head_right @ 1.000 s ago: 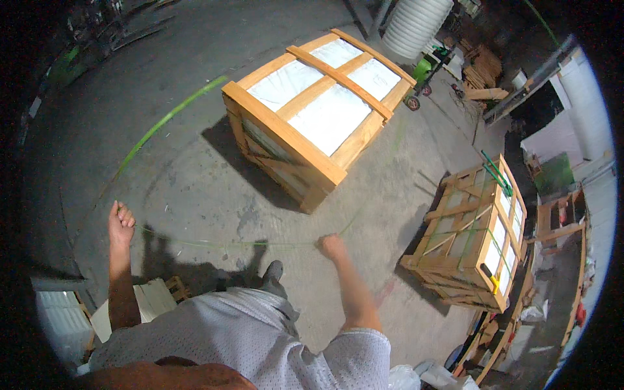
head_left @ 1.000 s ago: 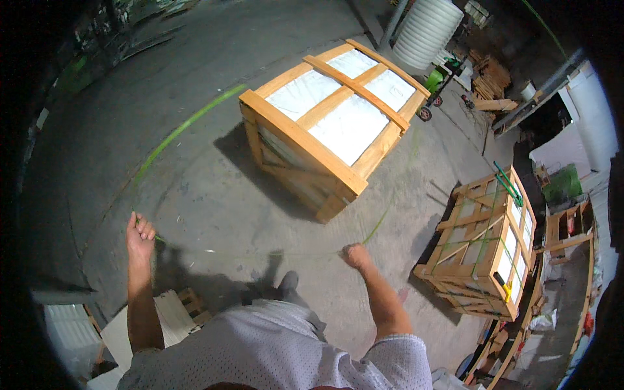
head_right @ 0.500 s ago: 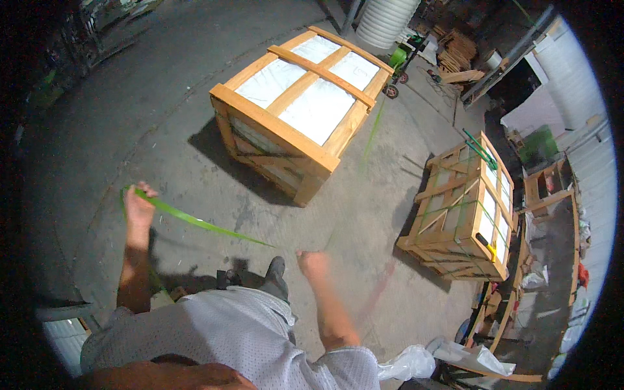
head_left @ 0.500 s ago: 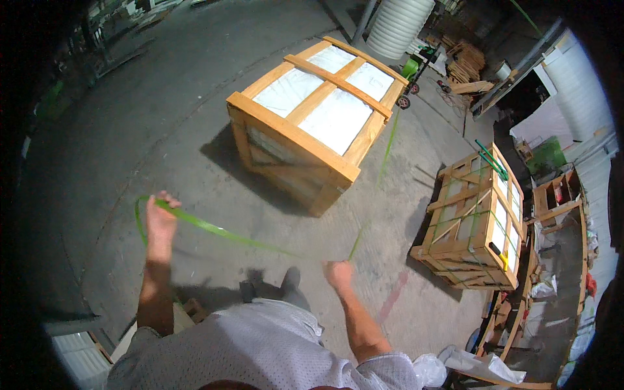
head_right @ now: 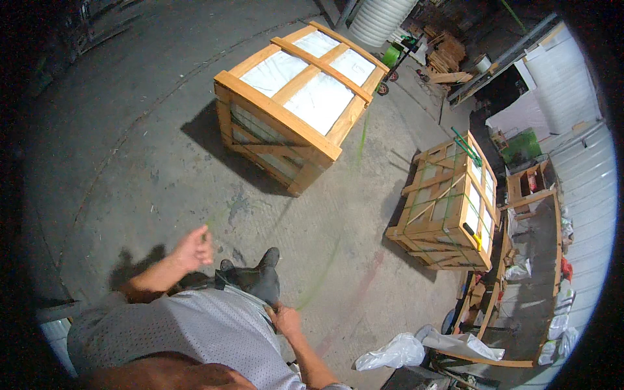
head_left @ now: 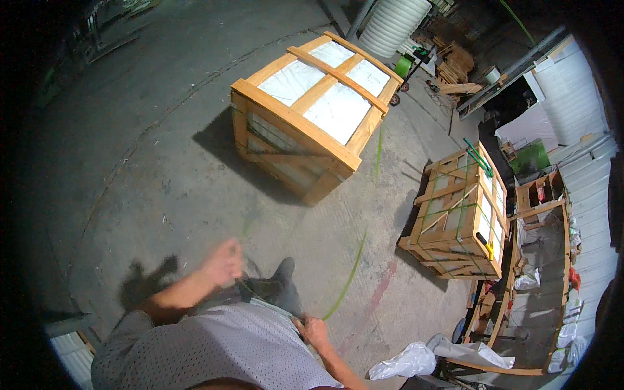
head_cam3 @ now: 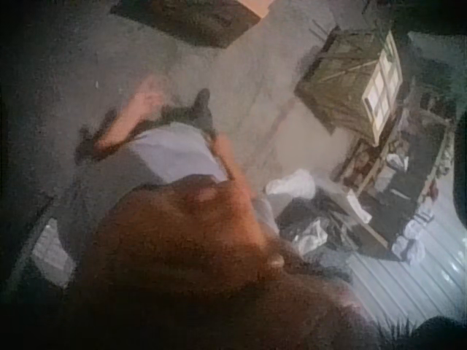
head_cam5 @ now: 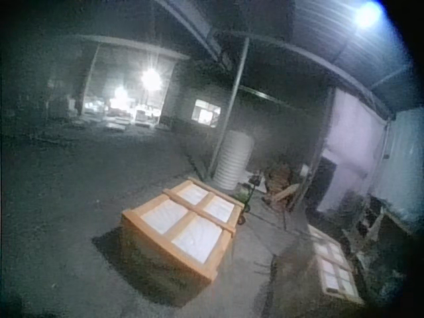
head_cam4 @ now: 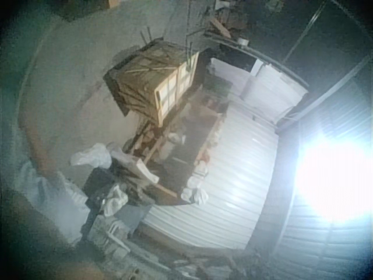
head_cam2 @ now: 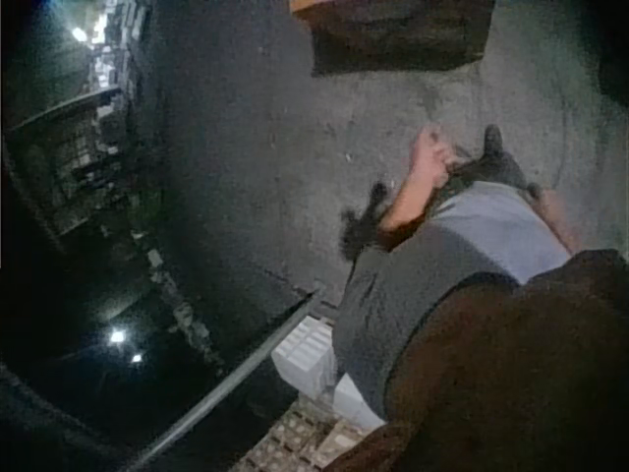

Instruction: The person wraps green plastic strapping around a wooden crate, threads it through a hand tensioner, and cranks the handle to tighten the strap. They then use a strapping tool to secure the strap and repeat the process on another side of the crate.

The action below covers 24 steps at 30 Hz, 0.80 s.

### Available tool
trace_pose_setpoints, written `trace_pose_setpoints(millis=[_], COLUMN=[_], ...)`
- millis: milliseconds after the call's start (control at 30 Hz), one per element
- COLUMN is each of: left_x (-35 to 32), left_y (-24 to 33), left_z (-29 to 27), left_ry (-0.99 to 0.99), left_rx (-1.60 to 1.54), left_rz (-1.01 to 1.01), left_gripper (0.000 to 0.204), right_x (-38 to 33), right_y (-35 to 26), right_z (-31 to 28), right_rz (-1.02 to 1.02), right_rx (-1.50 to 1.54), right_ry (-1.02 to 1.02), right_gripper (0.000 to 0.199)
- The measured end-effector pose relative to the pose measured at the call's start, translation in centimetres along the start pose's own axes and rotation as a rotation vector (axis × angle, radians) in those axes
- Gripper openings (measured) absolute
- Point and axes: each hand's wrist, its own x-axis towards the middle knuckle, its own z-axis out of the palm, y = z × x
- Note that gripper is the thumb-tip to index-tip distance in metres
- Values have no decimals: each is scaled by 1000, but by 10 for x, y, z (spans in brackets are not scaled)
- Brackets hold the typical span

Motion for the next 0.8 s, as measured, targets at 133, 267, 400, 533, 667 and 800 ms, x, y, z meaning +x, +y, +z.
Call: trace_pose_setpoints(millis=[133, 267, 400, 533, 667, 800], left_x=[-68, -205, -352, -453, -473, -443], left_y=[94, 193, 203, 155, 101, 54], left_z=[-84, -194, -297, -376, -413, -408], left_ry=[81, -146, 574, 828, 845, 989], left_rx=[-23, -77, -263, -348, -395, -503], left_rz=[430, 804, 1228, 1355, 1369, 1433], left_gripper=[37, 22, 22, 29, 30, 18], right_x=[30, 114, 213, 288, 336, 338], right_y=[45, 103, 132, 156, 173, 191], right_z=[4, -8, -62, -145, -198, -179], right_rz=[-58, -203, -260, -301, -339, -216], right_rx=[-174, -332, -567, -670, -780, -662], right_ry=[-135, -158, -87, -4, -10, 55], right_gripper=[41, 37, 33, 32, 43, 56])
